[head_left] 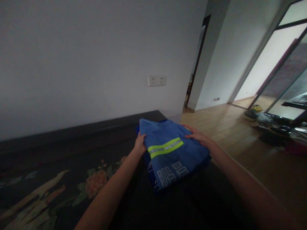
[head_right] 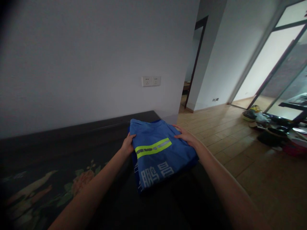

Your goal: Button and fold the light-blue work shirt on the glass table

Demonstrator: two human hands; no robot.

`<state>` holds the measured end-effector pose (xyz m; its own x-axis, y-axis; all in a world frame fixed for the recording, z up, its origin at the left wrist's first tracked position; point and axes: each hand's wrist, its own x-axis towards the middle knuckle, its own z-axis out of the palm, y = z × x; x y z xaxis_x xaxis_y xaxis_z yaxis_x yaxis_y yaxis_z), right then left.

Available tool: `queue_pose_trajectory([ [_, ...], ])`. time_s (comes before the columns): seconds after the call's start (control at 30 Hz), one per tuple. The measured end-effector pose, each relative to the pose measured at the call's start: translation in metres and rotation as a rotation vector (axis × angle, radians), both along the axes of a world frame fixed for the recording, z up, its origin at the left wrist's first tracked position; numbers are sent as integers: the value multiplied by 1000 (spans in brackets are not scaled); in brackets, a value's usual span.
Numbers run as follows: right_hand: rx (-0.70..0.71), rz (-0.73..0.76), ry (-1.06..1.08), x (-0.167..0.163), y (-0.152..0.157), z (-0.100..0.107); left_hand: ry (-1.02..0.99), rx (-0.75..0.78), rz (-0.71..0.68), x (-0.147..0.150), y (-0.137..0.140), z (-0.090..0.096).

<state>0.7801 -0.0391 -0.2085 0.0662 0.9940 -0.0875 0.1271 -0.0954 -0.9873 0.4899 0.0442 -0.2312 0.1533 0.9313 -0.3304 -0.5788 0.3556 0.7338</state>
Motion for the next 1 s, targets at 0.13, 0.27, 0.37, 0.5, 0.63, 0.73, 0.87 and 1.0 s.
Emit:
queue_pose_trajectory([
  [0.13,20,-41,-73,-3,7,-11,80,-45,2,-3,8,-9],
  [0.27,-35,-157,-208,10,8,-41,193,-41,32,-7,7,-17],
  [0.37,35,-249,-433,20,9,-48,463,217,79,-9,-3,-9],
  [0.5,308,-381,-875,3,14,-25,1147,792,45,-4,-39,10],
  [0.63,468,-258,-1244,-41,22,-13,1525,1153,-313,6,-89,4],
  [0.73,293,-136,-1277,-59,27,-34,1440,1170,-390,11,-104,-16],
  [0.87,130,-124,-1137,-54,30,-68,1128,1161,-302,12,-100,-32],
  [1.0,199,-169,-1146,-53,26,-72,1017,1181,-274,-1,-111,-30],
])
